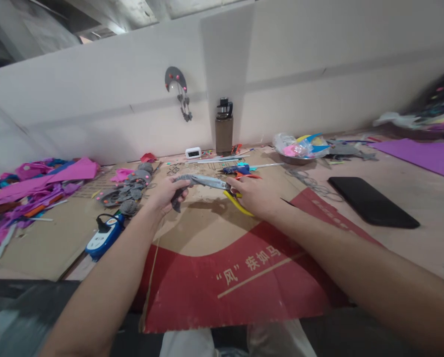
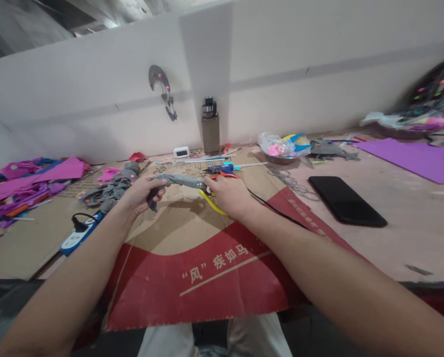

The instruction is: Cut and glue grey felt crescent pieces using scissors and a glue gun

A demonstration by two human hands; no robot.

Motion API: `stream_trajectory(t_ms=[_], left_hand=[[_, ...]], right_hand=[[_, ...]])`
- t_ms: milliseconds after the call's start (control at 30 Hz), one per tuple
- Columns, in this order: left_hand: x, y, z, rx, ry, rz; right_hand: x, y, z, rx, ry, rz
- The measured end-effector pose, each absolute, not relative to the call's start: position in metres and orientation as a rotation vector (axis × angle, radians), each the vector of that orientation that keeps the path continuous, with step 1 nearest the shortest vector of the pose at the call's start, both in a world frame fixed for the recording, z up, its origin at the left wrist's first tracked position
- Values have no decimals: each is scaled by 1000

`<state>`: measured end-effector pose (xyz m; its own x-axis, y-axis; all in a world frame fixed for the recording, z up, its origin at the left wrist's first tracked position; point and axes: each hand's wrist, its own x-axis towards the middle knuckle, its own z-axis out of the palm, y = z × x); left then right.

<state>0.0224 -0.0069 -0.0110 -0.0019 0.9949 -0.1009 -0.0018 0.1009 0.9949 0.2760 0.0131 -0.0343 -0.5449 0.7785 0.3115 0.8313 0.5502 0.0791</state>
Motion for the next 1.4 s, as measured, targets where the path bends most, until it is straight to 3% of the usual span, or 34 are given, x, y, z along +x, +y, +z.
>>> stream_trajectory(t_ms=[433, 733, 1400], left_hand=[[21, -3, -20, 1054, 1343, 1119], [11, 1, -17, 1034, 1271, 1120], [14, 11, -8, 1083, 1343, 1008]], right_hand=[[262, -1, -30, -1482, -2686, -380], [266, -2, -29, -1485, -2598, -119], [273, 5, -32, -1466, -2589, -325]])
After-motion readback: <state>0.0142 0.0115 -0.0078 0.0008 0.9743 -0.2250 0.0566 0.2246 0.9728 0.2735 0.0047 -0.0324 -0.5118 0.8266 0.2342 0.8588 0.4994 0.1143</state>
